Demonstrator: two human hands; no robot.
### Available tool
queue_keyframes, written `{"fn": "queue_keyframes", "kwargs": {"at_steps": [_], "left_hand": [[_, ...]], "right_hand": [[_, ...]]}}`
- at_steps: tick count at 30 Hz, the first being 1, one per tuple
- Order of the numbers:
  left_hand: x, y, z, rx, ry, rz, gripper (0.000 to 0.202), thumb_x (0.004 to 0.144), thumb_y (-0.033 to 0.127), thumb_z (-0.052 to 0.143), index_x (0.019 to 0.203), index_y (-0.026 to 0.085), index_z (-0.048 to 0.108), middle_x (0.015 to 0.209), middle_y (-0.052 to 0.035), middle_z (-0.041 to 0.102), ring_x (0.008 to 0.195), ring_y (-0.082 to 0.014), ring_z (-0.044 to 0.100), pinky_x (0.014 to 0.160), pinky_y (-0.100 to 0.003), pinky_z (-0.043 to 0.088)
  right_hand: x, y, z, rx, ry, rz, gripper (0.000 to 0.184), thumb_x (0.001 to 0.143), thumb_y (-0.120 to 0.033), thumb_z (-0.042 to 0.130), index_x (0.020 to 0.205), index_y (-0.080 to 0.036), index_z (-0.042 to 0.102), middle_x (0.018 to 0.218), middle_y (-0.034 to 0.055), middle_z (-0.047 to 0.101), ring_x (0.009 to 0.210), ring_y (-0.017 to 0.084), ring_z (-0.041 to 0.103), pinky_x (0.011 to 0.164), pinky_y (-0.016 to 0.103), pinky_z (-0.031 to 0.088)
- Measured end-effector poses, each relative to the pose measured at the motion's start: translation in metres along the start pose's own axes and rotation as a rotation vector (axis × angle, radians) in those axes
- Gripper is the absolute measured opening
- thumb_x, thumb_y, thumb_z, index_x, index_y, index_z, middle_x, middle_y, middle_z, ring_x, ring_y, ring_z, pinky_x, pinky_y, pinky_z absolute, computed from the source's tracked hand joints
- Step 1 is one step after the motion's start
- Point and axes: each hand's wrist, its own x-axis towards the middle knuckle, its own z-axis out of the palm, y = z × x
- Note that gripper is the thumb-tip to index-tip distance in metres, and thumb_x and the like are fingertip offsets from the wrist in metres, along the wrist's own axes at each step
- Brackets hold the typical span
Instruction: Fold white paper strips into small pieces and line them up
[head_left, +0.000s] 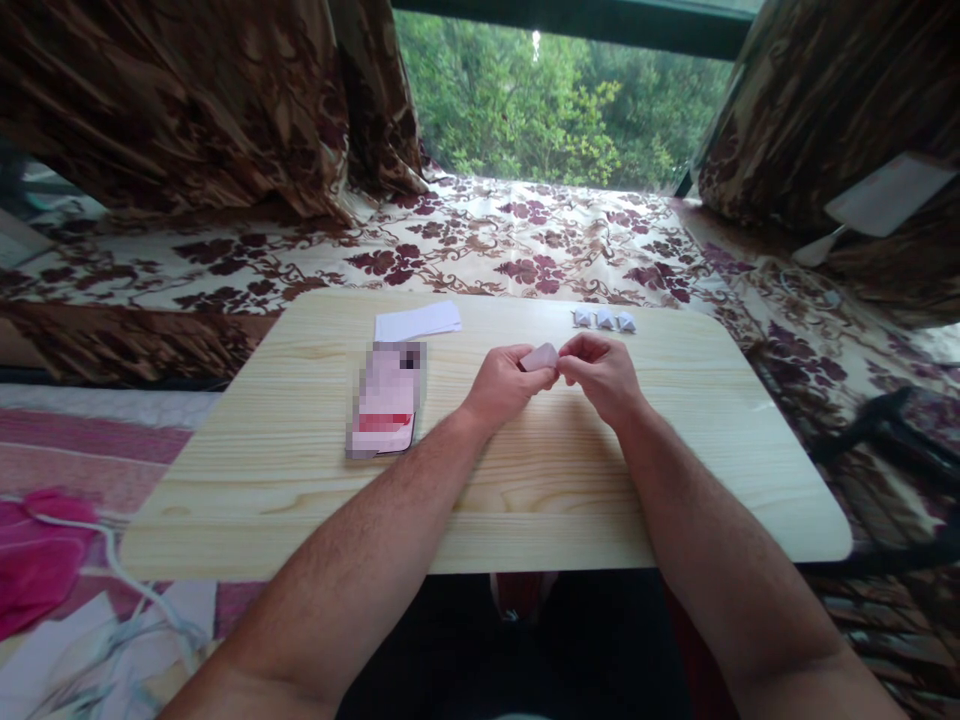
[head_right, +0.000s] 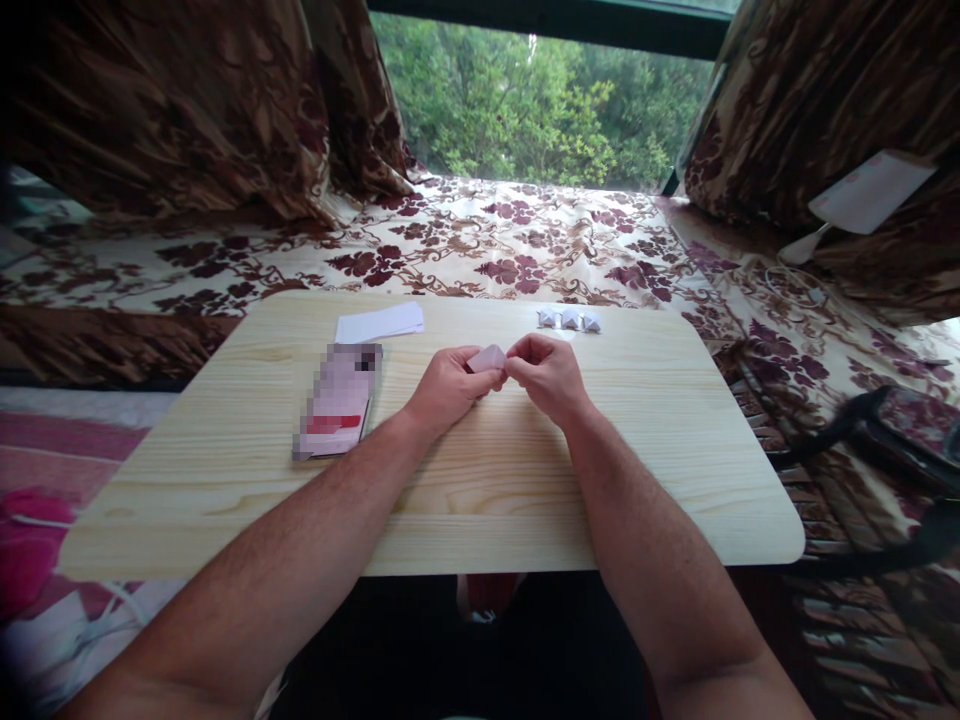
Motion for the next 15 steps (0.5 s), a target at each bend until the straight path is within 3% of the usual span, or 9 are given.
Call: {"fn": "queue_keyframes", "kwargs": {"at_steps": [15], "left_hand": [[-0.0006, 0.0005, 0.0006, -0.029, -0.079, -0.02, 0.01, 0.068, 0.022, 0.065, 0.065, 0.014, 0.067, 0.057, 0.0026, 0.056, 0.053, -0.0085, 0.042, 0.051, -0.024, 0.029]], "right_hand": [[-0.0008, -0.0001, 0.0006, 0.084, -0.096, 0.074, 0.01, 0.068, -0.021, 0.069, 0.074, -0.018, 0.061, 0.055, -0.004, 0.06, 0.048, 0.011, 0.057, 0.047, 0.023, 0.039]]}}
